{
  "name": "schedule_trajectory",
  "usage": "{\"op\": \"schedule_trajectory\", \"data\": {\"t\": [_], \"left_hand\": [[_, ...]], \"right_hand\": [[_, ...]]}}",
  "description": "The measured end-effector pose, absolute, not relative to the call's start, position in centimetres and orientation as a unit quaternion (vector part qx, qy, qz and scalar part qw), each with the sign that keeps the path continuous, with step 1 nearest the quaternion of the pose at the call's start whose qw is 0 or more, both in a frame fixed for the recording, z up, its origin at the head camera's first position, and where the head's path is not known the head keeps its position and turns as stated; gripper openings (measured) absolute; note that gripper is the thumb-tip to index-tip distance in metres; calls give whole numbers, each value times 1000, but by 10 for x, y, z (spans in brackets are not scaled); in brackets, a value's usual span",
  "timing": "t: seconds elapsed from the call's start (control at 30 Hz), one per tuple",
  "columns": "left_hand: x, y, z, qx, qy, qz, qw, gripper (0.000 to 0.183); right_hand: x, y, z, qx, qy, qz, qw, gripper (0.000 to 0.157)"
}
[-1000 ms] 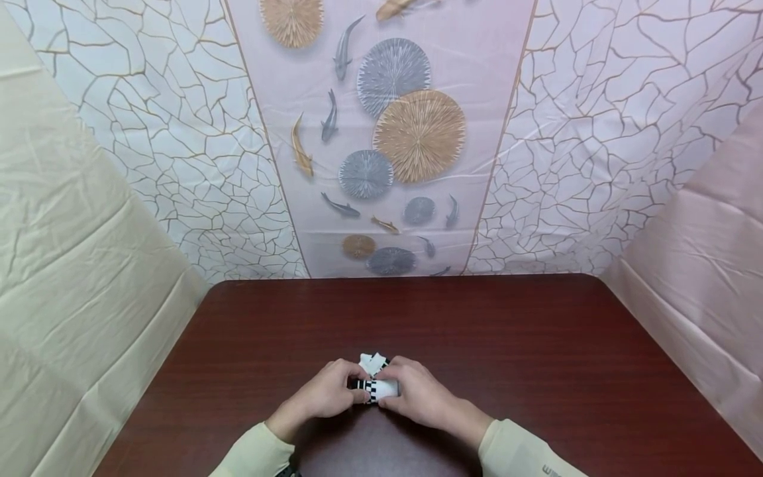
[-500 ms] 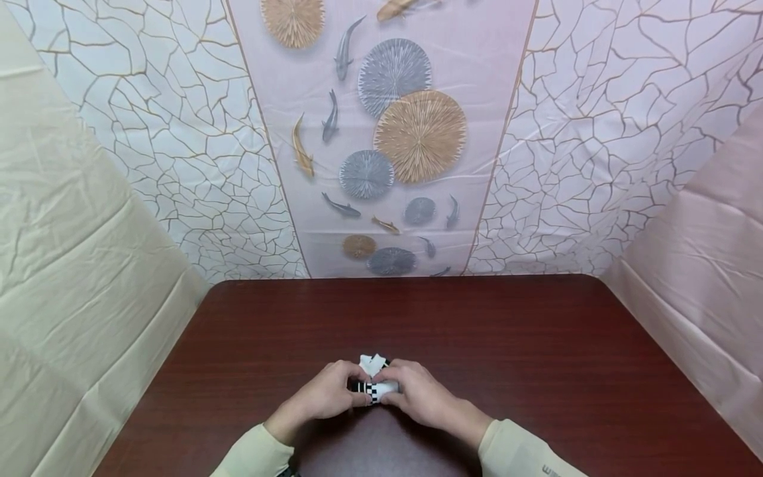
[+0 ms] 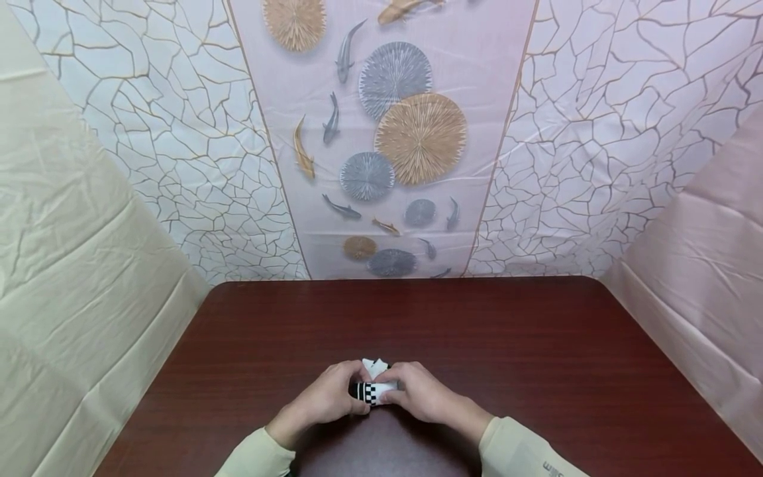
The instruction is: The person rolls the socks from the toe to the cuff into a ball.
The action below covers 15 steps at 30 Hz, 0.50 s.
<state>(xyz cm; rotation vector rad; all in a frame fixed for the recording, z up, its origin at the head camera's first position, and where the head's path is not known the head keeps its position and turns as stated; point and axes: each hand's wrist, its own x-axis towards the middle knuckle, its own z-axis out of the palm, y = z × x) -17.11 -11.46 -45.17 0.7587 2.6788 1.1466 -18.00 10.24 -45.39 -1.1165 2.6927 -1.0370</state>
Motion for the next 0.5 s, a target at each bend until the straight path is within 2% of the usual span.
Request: {"op": "schedule_trajectory", "data": {"t": [0.27,0.5], "left_hand": [[-171,-115,-449,259,893,362,64,22],[-172,-116,-450,270,894,350,65,15]], "right_hand": [[-180,104,-451,-368,871,-325,30,16],[-178,103,-454,-375,877,-302,-1,17]]}}
